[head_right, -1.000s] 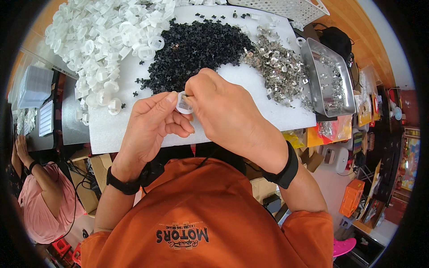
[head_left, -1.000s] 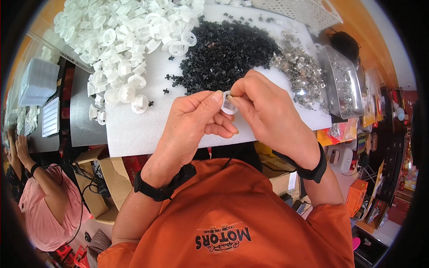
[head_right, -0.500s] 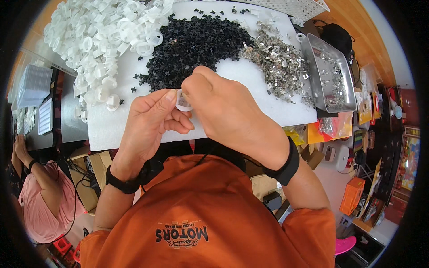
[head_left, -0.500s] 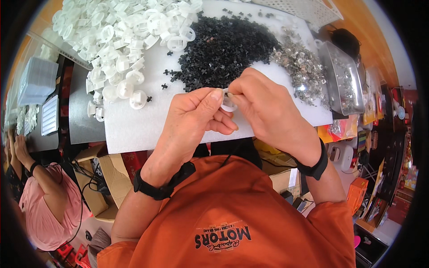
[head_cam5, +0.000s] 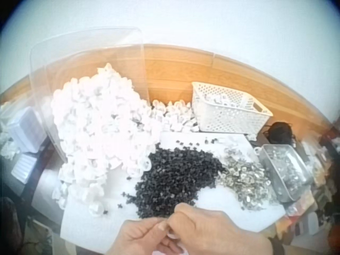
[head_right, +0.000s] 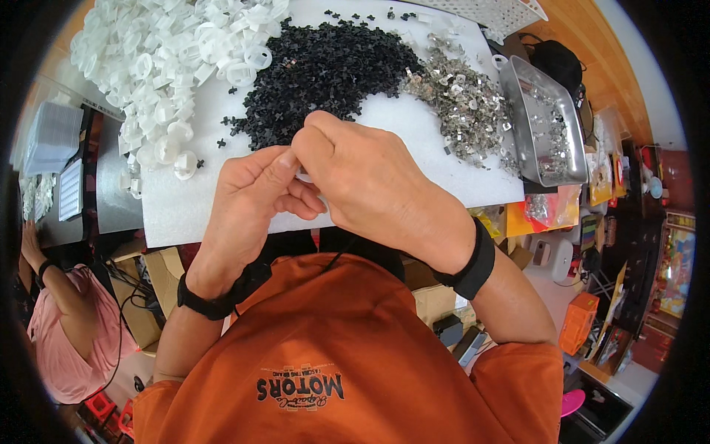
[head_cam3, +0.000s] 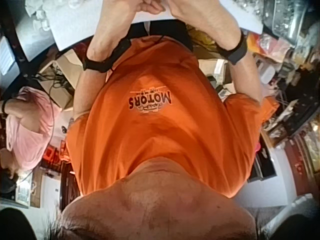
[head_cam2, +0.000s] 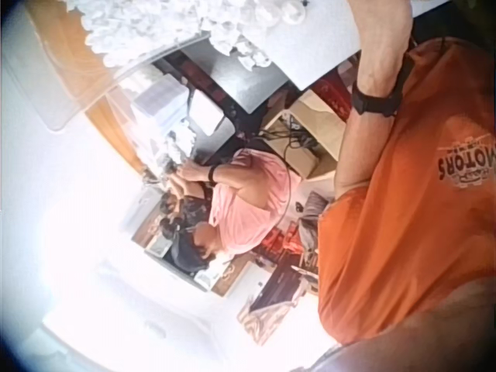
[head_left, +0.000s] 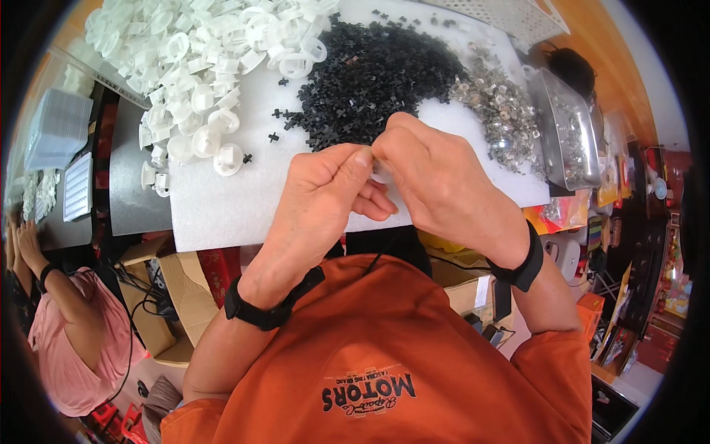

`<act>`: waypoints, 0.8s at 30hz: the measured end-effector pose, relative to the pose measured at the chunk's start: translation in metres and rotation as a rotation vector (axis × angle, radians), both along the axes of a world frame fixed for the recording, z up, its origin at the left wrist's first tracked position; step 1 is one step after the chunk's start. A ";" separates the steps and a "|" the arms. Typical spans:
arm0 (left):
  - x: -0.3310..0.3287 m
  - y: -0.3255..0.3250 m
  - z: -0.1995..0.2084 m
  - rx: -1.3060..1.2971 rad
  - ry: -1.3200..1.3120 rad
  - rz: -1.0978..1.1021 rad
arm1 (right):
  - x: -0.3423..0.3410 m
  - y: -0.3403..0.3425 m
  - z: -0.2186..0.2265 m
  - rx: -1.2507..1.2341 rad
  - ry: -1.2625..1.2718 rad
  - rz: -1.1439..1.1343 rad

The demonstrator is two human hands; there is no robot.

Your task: Assembling small plastic and metal components into finished units at a workshop desk.

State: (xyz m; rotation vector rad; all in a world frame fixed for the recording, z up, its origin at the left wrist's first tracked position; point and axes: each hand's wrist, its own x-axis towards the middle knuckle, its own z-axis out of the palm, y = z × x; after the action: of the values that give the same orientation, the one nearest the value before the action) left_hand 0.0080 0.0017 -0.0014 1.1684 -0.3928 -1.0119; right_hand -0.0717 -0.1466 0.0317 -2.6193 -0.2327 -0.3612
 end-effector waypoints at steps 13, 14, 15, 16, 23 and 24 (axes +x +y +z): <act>0.001 0.001 0.001 -0.058 0.042 0.030 | -0.012 -0.001 0.011 0.774 0.363 -0.315; 0.001 0.000 0.001 -0.053 0.012 0.016 | -0.012 0.000 0.015 0.782 0.465 -0.341; 0.000 0.000 0.003 -0.052 0.010 0.014 | -0.012 0.000 0.014 0.783 0.463 -0.342; -0.001 0.000 0.005 -0.029 -0.015 0.012 | -0.012 0.001 0.011 0.804 0.441 -0.335; -0.002 0.000 0.002 -0.026 -0.073 -0.025 | -0.014 0.001 0.005 0.813 0.421 -0.335; -0.002 0.000 0.002 -0.025 -0.073 -0.026 | -0.015 0.001 0.004 0.814 0.421 -0.335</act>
State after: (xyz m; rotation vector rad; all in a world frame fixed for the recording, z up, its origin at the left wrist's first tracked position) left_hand 0.0060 0.0021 0.0008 1.1826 -0.4784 -0.9856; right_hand -0.0865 -0.1457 0.0360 -1.8482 0.4185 0.0114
